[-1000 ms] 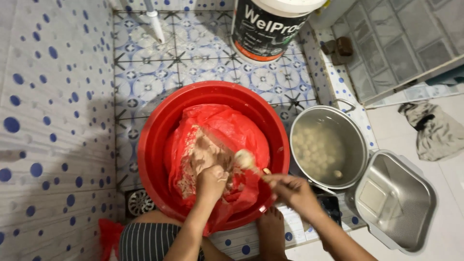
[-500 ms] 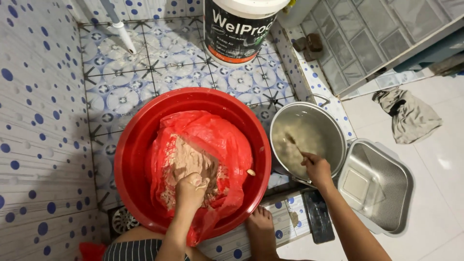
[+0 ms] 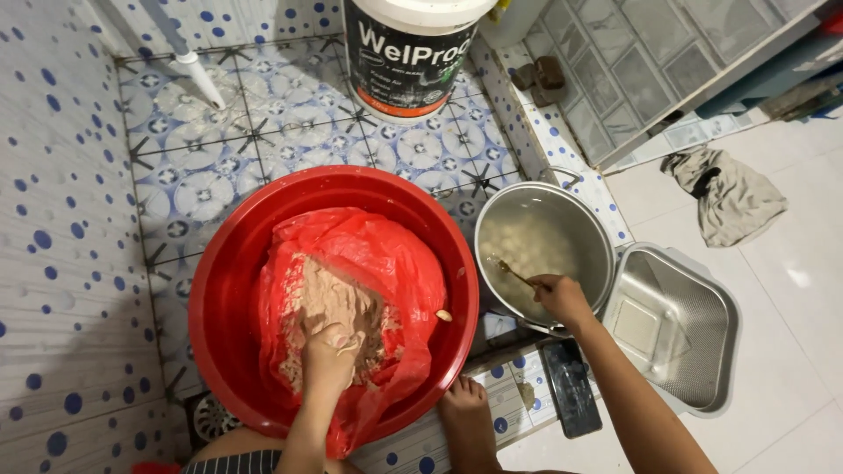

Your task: A person uses their hand and a spoon to portion a meat mixture into balls and drop them into a pot of liquid.

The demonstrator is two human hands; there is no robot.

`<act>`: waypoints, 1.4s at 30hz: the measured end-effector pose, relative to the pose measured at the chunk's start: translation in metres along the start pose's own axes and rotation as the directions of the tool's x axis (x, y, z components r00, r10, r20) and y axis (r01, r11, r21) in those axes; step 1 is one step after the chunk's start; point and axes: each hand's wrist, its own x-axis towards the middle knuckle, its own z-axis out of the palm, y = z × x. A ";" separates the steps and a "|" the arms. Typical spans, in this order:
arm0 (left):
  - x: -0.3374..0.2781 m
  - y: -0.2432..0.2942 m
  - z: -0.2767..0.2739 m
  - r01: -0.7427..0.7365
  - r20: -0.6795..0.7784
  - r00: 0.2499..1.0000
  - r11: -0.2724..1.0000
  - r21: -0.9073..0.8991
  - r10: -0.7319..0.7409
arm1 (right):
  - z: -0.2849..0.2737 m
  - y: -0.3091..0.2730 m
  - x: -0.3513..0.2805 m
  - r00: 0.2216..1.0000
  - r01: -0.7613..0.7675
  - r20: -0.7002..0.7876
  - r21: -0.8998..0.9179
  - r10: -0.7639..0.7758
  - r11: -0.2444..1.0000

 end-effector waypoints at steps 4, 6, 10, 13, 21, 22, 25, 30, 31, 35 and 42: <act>0.003 -0.007 0.001 -0.025 0.000 1.000 0.998 -0.055 0.025 | -0.006 0.000 0.009 0.996 -0.018 -0.086 -0.229 -0.002 0.973; 0.002 -0.003 0.000 -0.008 0.011 1.000 0.998 -0.070 0.009 | -0.016 -0.008 0.008 0.994 -0.058 -0.106 -0.246 0.032 0.968; 0.005 -0.009 0.001 0.031 0.035 0.999 0.993 -0.113 -0.027 | -0.025 -0.001 0.026 0.985 -0.154 -0.130 -0.319 0.118 0.935; 0.004 -0.007 0.001 0.027 0.010 1.000 0.994 -0.102 -0.027 | -0.029 0.016 0.044 0.968 -0.251 -0.137 -0.422 0.212 0.871; 0.003 0.004 -0.001 0.163 0.034 0.987 0.971 -0.177 -0.159 | -0.030 0.028 0.029 0.959 -0.281 -0.171 -0.453 0.227 0.846; 0.004 0.001 -0.001 0.152 0.026 0.988 0.972 -0.178 -0.149 | -0.030 0.030 0.025 0.965 -0.248 -0.188 -0.435 0.182 0.865; 0.002 0.005 -0.003 0.159 0.048 0.987 0.957 -0.244 -0.151 | -0.050 -0.019 -0.030 0.947 -0.103 -0.319 -0.181 0.041 0.978; 0.001 0.007 -0.003 0.075 -0.007 0.997 0.994 -0.085 -0.076 | -0.064 -0.025 -0.048 0.803 0.162 -0.561 -0.119 -0.201 0.980; 0.001 0.006 -0.003 0.054 -0.003 0.999 0.996 -0.067 -0.054 | -0.064 -0.014 -0.040 0.708 0.269 -0.627 -0.184 -0.324 0.945; 0.004 0.000 0.000 0.017 -0.023 1.000 0.992 -0.124 -0.020 | -0.062 -0.015 -0.044 0.499 0.398 -0.731 -0.285 -0.467 0.872; 0.003 0.002 -0.001 0.072 -0.030 0.997 0.996 -0.044 -0.074 | -0.039 -0.014 -0.057 0.593 0.417 -0.690 -0.179 -0.416 0.891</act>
